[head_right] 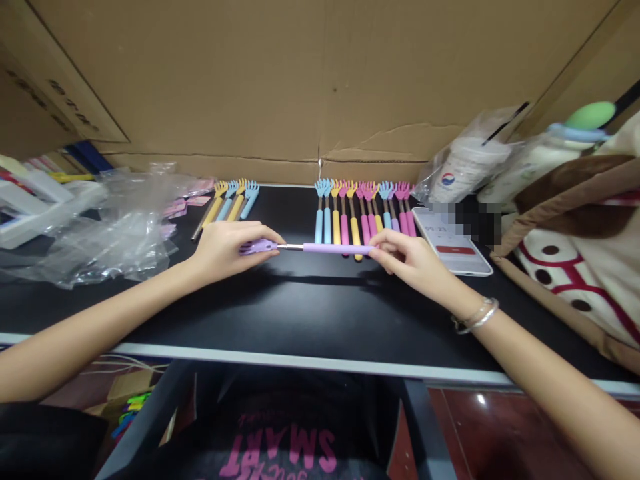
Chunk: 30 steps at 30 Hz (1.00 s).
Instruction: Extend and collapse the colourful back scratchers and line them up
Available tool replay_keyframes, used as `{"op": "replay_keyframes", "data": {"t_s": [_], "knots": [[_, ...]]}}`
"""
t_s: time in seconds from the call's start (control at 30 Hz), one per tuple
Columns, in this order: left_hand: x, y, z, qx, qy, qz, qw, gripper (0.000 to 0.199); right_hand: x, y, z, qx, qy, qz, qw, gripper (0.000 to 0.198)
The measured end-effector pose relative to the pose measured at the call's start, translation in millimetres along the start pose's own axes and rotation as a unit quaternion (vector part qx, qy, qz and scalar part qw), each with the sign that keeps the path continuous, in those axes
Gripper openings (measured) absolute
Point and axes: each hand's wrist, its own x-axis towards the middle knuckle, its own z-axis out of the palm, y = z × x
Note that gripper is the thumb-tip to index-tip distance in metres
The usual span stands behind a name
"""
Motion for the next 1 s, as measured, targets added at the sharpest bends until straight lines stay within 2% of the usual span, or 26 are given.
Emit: {"op": "replay_keyframes", "data": {"t_s": [0.37, 0.63, 1.0], "knots": [[0, -8, 4, -0.034, -0.096, -0.028, 0.994, 0.019, -2, 11, 1, -0.139, -0.093, -0.032, 0.985, 0.032], [-2, -12, 13, -0.046, -0.118, 0.005, 0.992, 0.022, -2, 16, 1, -0.174, -0.090, -0.050, 0.979, 0.032], [-2, -9, 12, -0.023, -0.120, 0.004, 0.993, 0.017, -3, 13, 1, -0.205, -0.086, -0.051, 0.974, 0.035]]}}
